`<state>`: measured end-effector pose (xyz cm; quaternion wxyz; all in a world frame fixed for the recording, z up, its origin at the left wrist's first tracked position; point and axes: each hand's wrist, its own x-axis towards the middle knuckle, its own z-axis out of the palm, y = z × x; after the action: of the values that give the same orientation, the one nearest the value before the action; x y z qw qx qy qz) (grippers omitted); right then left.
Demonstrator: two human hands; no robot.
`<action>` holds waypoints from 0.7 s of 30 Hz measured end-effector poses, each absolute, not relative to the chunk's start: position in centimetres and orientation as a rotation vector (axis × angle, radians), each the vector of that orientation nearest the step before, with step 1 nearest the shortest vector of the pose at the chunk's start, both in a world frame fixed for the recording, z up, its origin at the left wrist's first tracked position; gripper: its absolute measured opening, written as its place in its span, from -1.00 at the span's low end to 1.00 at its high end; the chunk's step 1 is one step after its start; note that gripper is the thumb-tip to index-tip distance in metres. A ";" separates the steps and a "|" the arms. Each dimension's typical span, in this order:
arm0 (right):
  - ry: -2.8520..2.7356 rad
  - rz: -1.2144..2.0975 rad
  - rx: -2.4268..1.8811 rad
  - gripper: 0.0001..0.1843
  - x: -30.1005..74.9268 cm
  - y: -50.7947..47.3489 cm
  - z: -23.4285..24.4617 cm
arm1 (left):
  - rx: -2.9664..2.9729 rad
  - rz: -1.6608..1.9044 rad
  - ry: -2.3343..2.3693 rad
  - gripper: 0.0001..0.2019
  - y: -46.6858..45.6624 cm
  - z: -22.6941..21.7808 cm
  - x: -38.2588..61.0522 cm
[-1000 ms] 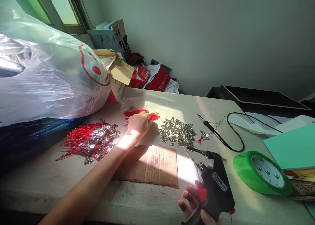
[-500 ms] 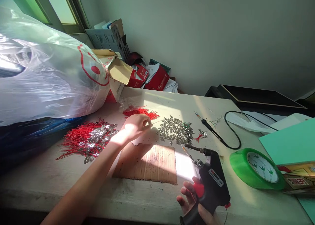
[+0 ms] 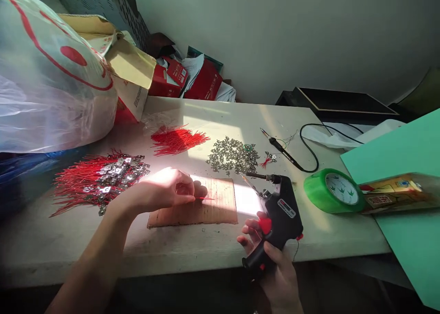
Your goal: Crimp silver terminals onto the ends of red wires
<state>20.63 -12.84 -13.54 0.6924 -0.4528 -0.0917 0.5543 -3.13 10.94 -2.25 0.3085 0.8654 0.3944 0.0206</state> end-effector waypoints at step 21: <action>-0.118 1.196 -0.866 -0.49 20.1 -12.4 -12.8 | 2.429 -0.193 1.115 -0.81 8.2 -1.5 1.0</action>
<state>20.13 -12.38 -12.83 0.7380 -0.3944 -0.0539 0.5449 1.00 8.25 -1.54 0.2290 0.8824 0.4049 -0.0700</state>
